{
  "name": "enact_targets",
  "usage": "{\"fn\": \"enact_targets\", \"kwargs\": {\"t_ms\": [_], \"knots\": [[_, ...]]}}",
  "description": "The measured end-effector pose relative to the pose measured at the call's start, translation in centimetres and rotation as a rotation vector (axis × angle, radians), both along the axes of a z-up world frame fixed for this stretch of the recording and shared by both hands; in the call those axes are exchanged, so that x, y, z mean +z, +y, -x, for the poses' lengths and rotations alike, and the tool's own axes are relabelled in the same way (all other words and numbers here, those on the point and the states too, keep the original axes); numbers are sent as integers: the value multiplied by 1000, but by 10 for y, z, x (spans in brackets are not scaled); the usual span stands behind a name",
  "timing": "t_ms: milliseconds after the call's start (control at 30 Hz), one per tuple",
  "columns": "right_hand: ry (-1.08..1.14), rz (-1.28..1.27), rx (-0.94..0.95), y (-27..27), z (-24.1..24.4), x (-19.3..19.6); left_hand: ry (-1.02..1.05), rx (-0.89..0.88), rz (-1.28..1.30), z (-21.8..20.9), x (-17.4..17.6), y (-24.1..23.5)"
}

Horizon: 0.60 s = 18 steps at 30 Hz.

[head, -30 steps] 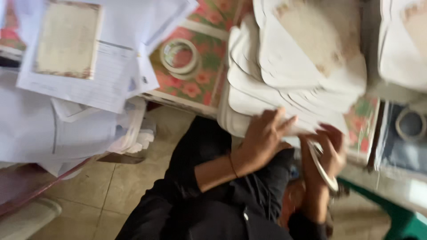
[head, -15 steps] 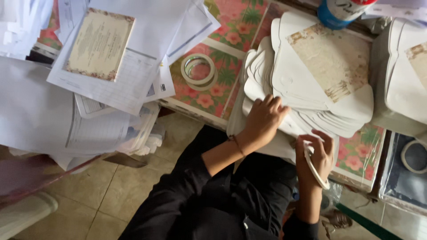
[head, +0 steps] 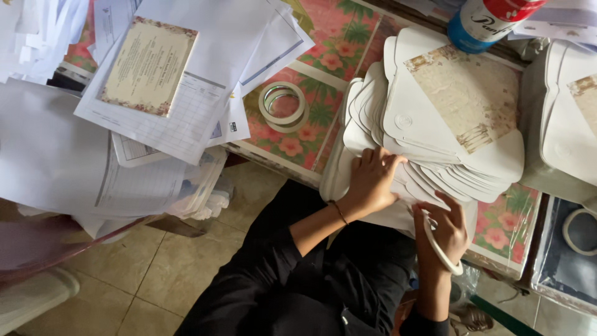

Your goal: The person sits at a table and repeatedly picks up white paper cutouts, folds them, and stacks them. They handle the items one at a time, folding each piece and placing it onto a growing pile on the table.

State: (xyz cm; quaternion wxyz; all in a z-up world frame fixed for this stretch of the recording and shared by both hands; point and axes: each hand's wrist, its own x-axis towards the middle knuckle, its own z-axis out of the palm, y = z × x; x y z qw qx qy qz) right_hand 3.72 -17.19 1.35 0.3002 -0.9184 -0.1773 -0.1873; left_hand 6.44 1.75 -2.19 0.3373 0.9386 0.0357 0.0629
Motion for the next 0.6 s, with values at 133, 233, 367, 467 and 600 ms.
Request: {"fn": "enact_targets", "kwargs": {"t_ms": [133,233,367,467,600], "knots": [[-84,-25,35,0,5,-10,24,1,24,0,7,0],[-165,-39,85,6,10,-9,27,-1,47,1,6,-1],[-303,1,79,11,21,-9,-13,25,15,4,6,-4],[-296,-88,45,4,30,-15,-8,24,23,8,9,-6],[-216,-194,6,-12,45,-1,-21,37,40,6,6,-7]]}}
